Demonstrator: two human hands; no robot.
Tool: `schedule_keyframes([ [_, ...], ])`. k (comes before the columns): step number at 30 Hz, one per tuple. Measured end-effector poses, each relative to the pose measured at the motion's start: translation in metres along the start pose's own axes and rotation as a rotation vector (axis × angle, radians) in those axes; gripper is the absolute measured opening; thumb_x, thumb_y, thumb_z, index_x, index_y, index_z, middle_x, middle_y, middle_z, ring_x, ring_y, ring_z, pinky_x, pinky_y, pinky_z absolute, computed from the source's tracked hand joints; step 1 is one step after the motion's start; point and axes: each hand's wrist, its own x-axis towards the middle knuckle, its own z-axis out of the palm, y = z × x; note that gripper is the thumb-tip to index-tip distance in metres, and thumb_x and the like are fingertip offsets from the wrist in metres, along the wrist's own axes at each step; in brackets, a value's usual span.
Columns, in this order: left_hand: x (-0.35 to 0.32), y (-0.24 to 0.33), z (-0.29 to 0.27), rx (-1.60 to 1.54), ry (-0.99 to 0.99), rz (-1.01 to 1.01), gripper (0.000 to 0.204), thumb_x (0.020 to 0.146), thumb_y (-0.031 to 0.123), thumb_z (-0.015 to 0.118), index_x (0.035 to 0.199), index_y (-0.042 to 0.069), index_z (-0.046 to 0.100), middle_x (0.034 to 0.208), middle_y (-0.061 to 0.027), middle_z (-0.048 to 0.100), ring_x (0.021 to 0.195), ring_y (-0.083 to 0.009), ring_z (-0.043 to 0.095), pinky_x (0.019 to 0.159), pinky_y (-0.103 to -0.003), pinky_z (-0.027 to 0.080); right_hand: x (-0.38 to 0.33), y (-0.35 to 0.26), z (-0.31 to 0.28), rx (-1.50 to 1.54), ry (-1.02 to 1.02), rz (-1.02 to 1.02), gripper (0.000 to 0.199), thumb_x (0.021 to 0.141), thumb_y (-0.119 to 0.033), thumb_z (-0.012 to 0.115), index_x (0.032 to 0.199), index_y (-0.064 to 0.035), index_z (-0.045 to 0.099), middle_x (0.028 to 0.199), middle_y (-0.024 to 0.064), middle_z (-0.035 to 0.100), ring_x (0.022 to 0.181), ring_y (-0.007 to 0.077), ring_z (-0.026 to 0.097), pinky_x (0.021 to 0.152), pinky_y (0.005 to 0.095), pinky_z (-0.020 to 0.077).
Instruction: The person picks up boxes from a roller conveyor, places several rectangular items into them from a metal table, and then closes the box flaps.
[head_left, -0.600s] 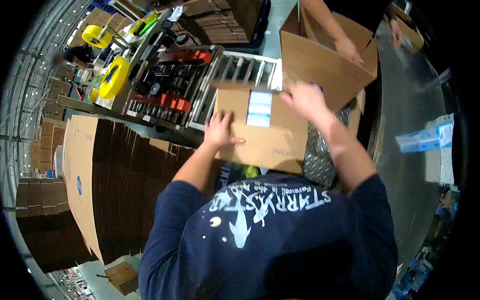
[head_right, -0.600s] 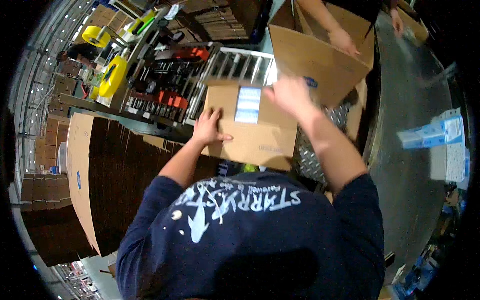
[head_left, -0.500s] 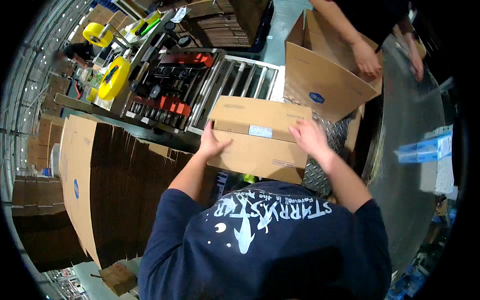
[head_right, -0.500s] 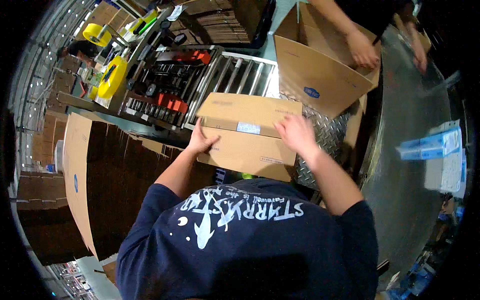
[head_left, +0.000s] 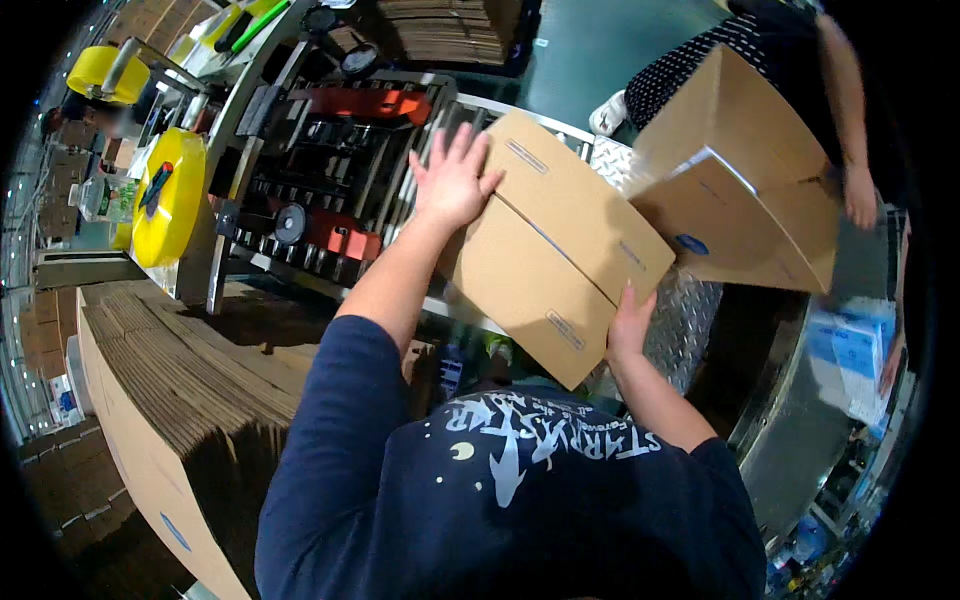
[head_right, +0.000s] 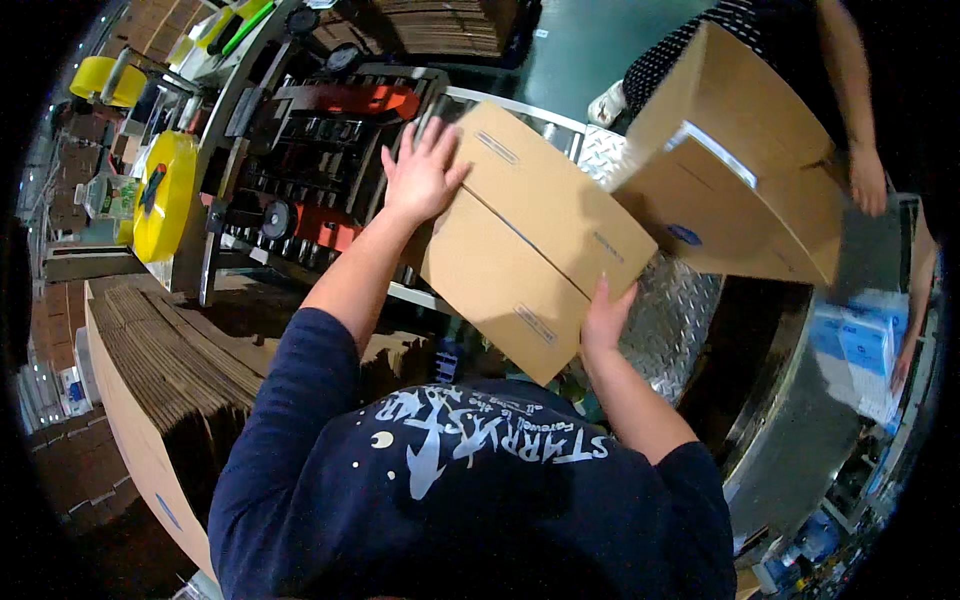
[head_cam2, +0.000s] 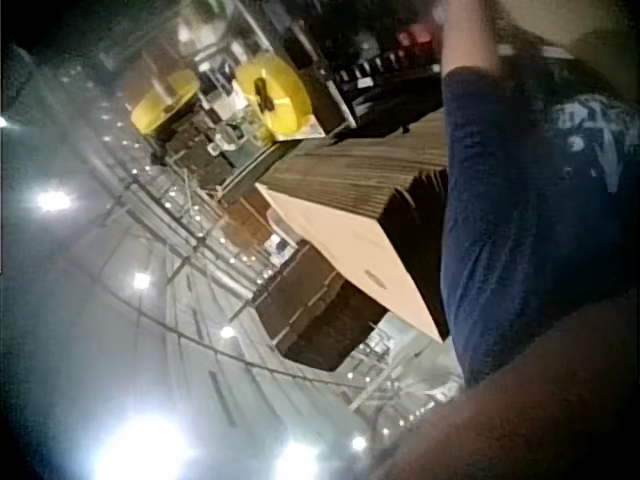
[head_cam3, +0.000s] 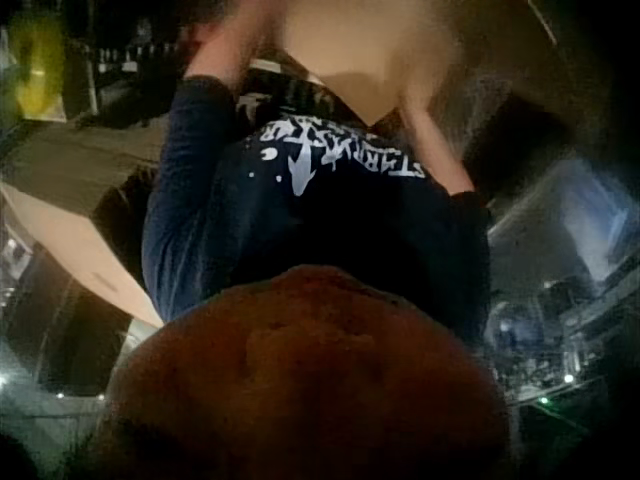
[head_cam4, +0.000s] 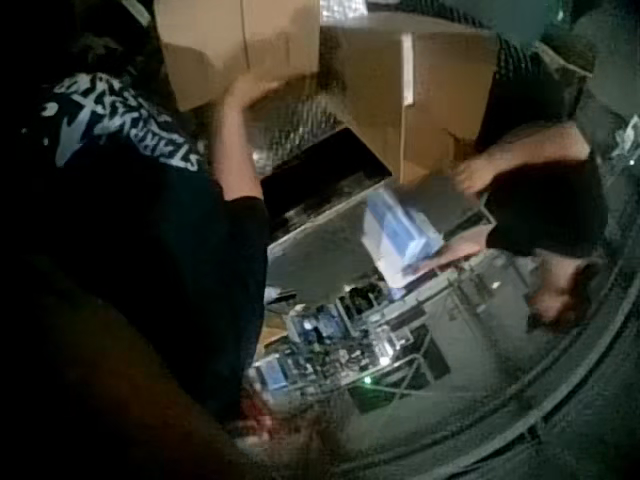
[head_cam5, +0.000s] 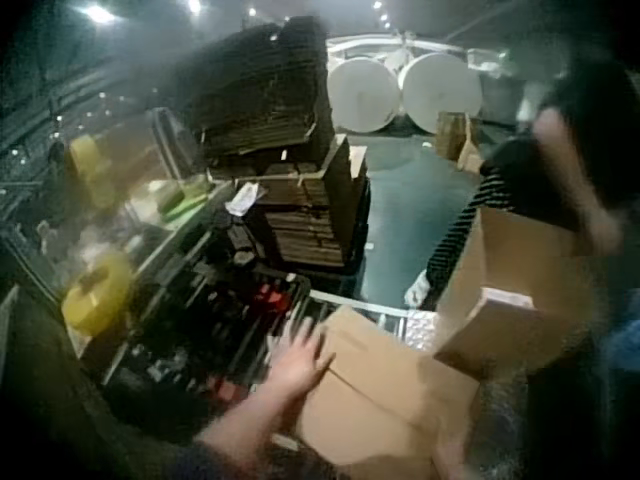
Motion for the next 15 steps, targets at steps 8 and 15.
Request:
schedule_keyframes([
  [8,0.025,-0.127,-0.019,0.017,0.036,0.161,0.06,0.082,0.043,0.05,0.128,0.006,0.041,0.137,-0.0148,0.033,0.129,-0.033,0.027,0.106,-0.048,0.018,0.03,-0.077,0.22,-0.12,-0.352,-0.149,0.059,0.089,-0.02,0.05,0.134,0.0019,0.019,0.128,0.0208,0.04,0.116,0.0278,0.043,0.097,0.0364,0.0338],
  [15,0.063,-0.196,-0.037,0.07,0.122,0.159,0.039,0.084,0.036,0.051,0.111,0.008,0.054,0.13,-0.0115,0.043,0.125,-0.0303,0.034,0.103,-0.043,0.028,0.047,-0.078,0.315,-0.019,-0.383,-0.284,0.056,0.086,-0.01,0.052,0.132,0.002,0.022,0.122,0.0211,0.044,0.111,0.0281,0.047,0.095,0.0358,0.0358],
])
